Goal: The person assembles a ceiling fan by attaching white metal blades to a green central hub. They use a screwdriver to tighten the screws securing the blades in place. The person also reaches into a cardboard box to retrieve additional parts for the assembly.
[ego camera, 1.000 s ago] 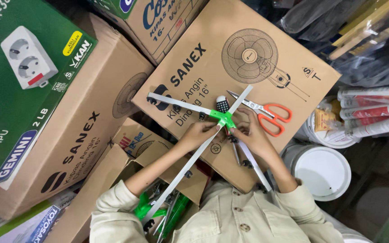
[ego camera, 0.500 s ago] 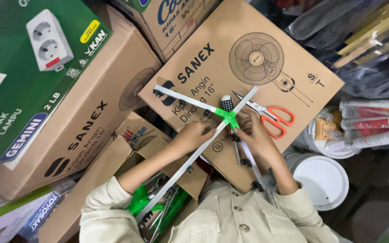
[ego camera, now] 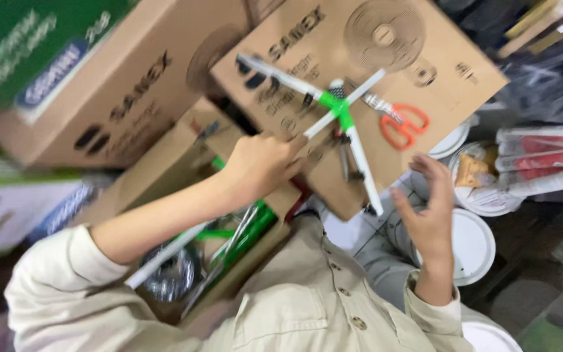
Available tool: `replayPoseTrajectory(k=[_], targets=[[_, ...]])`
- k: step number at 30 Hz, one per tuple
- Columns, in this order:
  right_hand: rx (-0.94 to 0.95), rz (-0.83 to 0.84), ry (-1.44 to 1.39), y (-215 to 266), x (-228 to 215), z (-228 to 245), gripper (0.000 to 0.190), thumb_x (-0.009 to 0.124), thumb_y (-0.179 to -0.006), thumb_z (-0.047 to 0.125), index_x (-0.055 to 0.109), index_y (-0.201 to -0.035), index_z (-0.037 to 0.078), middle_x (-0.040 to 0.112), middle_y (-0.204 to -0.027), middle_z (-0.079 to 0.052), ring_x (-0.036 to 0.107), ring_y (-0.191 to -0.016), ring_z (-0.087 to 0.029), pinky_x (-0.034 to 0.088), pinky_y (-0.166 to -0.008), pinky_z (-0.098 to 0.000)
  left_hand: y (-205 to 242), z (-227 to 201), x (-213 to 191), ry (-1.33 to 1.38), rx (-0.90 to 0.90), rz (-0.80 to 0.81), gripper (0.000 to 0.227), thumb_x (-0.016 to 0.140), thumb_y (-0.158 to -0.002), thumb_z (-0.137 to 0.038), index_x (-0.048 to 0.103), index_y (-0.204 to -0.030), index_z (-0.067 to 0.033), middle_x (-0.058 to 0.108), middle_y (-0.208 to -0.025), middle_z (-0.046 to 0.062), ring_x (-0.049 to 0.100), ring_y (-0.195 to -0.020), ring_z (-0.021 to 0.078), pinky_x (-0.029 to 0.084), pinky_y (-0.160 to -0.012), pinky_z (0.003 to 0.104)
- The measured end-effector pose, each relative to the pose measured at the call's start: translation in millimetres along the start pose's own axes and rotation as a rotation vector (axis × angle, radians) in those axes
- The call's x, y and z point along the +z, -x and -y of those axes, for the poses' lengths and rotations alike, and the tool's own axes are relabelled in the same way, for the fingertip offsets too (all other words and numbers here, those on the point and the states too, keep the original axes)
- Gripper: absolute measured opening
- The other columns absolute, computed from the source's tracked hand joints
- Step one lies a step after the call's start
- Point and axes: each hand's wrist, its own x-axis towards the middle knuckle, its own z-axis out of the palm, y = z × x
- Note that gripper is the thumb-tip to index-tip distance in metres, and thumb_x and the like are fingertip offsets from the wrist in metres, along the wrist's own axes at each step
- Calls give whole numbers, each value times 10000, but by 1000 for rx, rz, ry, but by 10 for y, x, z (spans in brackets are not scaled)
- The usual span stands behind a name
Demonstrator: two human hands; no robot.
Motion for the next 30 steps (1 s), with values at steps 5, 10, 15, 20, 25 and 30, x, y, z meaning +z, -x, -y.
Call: replayPoseTrajectory(k=[5,10,15,20,25,30], targets=[[-51,-94,-217,942,-83,81,471,760,-1016,48,522,-1414,-32,521,-1332,-103,590,-1233,-194,480,-1155,-315,769,-337,-124,57,114,-181,345,677,-880,-306,683,-1143,-82,709,-832,100,699,-746,342,546,-534,478],[-26,-68,-245,1479,121,274,267,731,-1065,28,603,-1284,-57,602,-1247,-110,622,-1128,-173,530,-1082,-278,1581,-463,-219,106,46,-100,278,652,-936,-308,685,-1104,-88,690,-831,106,693,-729,342,542,-552,488],[-52,218,-47,1374,504,816,262,765,-921,16,684,-1168,-14,665,-1139,-110,658,-973,-179,540,-894,-279,2451,-420,-262,119,-80,52,256,615,-998,-312,657,-989,-59,666,-818,127,690,-717,343,566,-598,465],[-255,584,31,1056,1024,1354,236,752,-875,56,705,-1101,7,710,-1035,-105,704,-938,-244,541,-825,-334,3168,-305,-67,183,-174,8,240,627,-961,-261,662,-1016,-30,664,-834,134,697,-749,337,566,-595,464],[-411,856,69,751,1811,1286,216,706,-894,104,700,-1081,-5,700,-1016,-152,693,-899,-334,555,-780,-403,3713,-273,333,280,-321,-88,281,661,-932,-259,681,-1098,-33,680,-880,122,700,-792,317,573,-606,445],[-526,1175,361,709,2636,717,214,627,-930,144,708,-1085,21,713,-1052,-175,691,-964,-373,554,-846,-455,3757,-94,901,234,-426,-224,283,645,-882,-159,671,-1130,-25,688,-907,119,705,-826,299,588,-638,411]])
